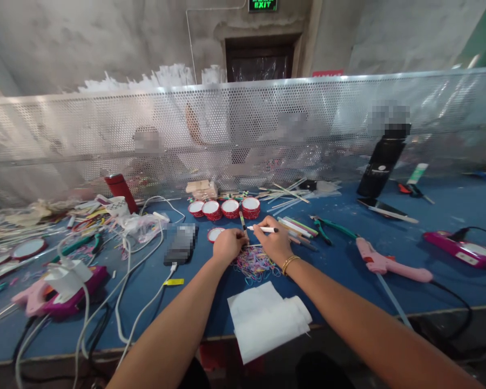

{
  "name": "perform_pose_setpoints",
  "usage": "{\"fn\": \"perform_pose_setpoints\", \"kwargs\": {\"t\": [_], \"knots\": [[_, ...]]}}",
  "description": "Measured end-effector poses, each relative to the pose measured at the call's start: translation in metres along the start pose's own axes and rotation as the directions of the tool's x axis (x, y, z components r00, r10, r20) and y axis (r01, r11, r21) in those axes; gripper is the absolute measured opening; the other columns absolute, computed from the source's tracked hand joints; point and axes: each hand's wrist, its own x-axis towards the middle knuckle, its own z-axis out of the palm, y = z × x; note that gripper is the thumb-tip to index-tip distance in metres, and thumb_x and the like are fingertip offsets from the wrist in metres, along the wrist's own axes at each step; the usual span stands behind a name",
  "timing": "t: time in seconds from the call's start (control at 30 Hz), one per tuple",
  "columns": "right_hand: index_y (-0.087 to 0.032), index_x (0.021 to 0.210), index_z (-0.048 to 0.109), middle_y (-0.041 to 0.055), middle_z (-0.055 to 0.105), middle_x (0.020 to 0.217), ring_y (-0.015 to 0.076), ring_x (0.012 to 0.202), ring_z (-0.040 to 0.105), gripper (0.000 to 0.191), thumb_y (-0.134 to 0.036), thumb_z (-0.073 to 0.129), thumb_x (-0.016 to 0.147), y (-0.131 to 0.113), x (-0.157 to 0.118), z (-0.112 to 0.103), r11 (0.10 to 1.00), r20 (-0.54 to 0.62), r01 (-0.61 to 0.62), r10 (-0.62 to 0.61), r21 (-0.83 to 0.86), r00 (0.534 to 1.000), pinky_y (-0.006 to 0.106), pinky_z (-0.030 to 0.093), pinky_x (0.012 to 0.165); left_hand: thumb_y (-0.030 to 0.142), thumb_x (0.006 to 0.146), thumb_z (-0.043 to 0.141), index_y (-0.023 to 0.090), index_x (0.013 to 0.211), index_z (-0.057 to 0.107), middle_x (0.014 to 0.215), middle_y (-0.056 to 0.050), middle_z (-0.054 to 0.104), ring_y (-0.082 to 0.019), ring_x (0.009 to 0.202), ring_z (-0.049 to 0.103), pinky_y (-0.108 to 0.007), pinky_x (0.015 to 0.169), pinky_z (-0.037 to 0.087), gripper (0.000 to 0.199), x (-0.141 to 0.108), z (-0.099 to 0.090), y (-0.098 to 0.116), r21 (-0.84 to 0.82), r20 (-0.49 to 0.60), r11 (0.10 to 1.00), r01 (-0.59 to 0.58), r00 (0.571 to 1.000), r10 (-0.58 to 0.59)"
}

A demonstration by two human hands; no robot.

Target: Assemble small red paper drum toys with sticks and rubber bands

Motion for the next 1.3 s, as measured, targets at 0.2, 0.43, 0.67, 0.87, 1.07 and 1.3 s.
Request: {"fn": "perform_pose_setpoints", "kwargs": {"t": [0.2,0.43,0.67,0.87,1.07,1.3], "knots": [[-0.024,0.069,0.055,0.0007,0.067,0.067,0.0188,0.067,0.061,0.02,-0.036,0.058,0.084,0.0002,0.0002,0.0011,0.999,0.021,0.033,-0.033,0.03,0.999,0.03,0.043,0.064,0.032,0.082,0.064,0.021,0.078,0.074,0.066,0.0,0.069,-0.013,0.058,0.058,-0.024,0.054,0.032,0.015,0.0006,0.0,-0.0009,-0.033,0.004,0.999,-0.007,1.0,0.007],[-0.024,0.072,0.056,0.0011,0.067,0.068,0.0195,0.068,0.062,0.018,-0.037,0.058,0.084,0.002,0.0008,0.0011,0.999,0.016,-0.015,0.014,0.039,1.0,0.03,0.043,0.063,0.032,0.082,0.065,0.021,0.078,0.073,0.068,0.0,0.069,-0.012,0.059,0.057,-0.023,0.054,0.031,0.014,0.001,-0.0007,0.001,-0.031,0.021,0.999,0.011,1.0,-0.01],[-0.023,0.071,0.055,0.0013,0.067,0.066,0.0192,0.066,0.061,0.019,-0.037,0.058,0.084,0.0033,0.0001,0.0024,0.999,-0.003,-0.021,0.021,0.024,1.0,0.029,0.043,0.062,0.032,0.081,0.064,0.021,0.077,0.073,0.067,0.0,0.069,-0.012,0.059,0.059,-0.023,0.054,0.033,0.015,0.0018,0.002,-0.0018,-0.053,0.021,0.999,0.009,1.0,-0.007],[-0.023,0.07,0.055,0.001,0.067,0.066,0.0188,0.065,0.061,0.019,-0.036,0.058,0.084,0.0029,0.0007,0.0038,0.999,0.027,0.002,-0.003,0.051,1.0,0.029,0.043,0.063,0.033,0.081,0.065,0.022,0.079,0.075,0.066,0.0,0.07,-0.013,0.06,0.059,-0.023,0.053,0.032,0.015,0.0013,0.0028,-0.0018,-0.016,-0.004,1.0,0.012,1.0,-0.012],[-0.023,0.07,0.056,0.001,0.067,0.068,0.0194,0.068,0.061,0.019,-0.037,0.059,0.084,0.0065,-0.0001,0.0048,1.0,-0.029,-0.002,0.002,0.022,1.0,0.03,0.043,0.064,0.032,0.08,0.065,0.022,0.079,0.074,0.067,0.0,0.07,-0.013,0.06,0.061,-0.023,0.054,0.034,0.014,0.0013,0.0037,-0.0009,-0.037,0.004,0.999,0.022,1.0,-0.022],[-0.023,0.07,0.055,0.0006,0.066,0.066,0.0189,0.065,0.061,0.02,-0.037,0.058,0.084,0.0046,0.0004,0.0043,0.999,0.001,0.001,-0.002,0.046,1.0,0.029,0.043,0.062,0.033,0.08,0.065,0.022,0.077,0.074,0.066,0.0,0.07,-0.013,0.061,0.061,-0.023,0.054,0.034,0.014,0.0014,0.003,-0.0015,-0.044,-0.004,0.999,0.016,1.0,-0.016]]}}
